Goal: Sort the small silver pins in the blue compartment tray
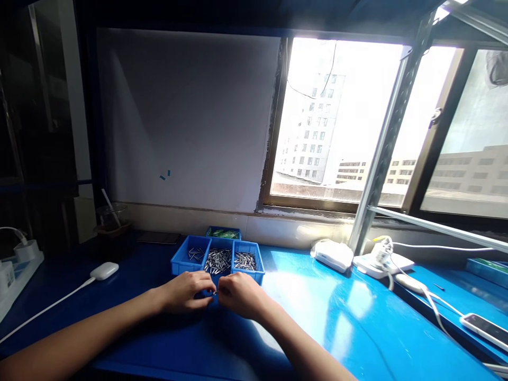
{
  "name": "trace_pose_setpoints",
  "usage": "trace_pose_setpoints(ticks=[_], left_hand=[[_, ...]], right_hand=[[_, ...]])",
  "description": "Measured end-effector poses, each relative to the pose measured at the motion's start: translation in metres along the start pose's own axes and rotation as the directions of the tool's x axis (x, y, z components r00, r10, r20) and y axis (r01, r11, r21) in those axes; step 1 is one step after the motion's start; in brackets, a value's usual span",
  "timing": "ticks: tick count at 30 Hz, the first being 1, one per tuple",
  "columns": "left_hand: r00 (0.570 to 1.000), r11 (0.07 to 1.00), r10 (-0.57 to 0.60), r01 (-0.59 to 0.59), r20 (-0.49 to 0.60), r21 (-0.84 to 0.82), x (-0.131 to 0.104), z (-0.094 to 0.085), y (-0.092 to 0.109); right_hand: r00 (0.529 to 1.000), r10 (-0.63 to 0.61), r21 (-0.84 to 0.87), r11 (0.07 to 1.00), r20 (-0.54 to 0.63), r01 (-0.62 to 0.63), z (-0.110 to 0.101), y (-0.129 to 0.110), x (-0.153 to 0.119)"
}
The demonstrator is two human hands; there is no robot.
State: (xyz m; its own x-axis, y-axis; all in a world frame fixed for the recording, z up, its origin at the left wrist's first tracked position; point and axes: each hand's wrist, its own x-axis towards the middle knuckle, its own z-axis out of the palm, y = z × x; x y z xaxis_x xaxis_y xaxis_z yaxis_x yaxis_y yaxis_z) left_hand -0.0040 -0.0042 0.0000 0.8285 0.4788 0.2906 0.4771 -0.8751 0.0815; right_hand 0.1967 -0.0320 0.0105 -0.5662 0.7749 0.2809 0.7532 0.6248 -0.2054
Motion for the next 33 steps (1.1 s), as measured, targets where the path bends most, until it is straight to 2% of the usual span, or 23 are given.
trace_pose_setpoints(ticks=[5, 10, 18, 26, 33], left_hand=[[0.999, 1.0, -0.013, 0.012, -0.047, -0.02, 0.001, 0.005, -0.004], [0.996, 0.993, -0.046, 0.038, -0.07, -0.108, 0.001, 0.003, -0.004], [0.998, 0.984, -0.039, 0.029, -0.052, -0.178, 0.002, 0.001, 0.003], [0.997, 0.983, -0.079, 0.075, -0.017, -0.17, 0.001, 0.0, 0.001], [0.993, 0.99, -0.111, 0.108, -0.032, -0.086, 0.002, -0.002, 0.002]], right_hand=[[1.0, -0.02, 0.017, 1.0, 0.007, 0.02, 0.001, 0.002, 0.0], [0.999, -0.022, 0.013, 1.0, 0.045, 0.021, 0.003, 0.003, -0.001], [0.997, -0.012, 0.003, 1.0, 0.076, 0.012, 0.002, 0.0, 0.0], [0.998, -0.03, 0.137, 0.99, 0.048, 0.023, -0.009, -0.005, -0.003], [0.997, -0.065, -0.026, 0.997, 0.048, 0.066, -0.006, -0.002, -0.001]])
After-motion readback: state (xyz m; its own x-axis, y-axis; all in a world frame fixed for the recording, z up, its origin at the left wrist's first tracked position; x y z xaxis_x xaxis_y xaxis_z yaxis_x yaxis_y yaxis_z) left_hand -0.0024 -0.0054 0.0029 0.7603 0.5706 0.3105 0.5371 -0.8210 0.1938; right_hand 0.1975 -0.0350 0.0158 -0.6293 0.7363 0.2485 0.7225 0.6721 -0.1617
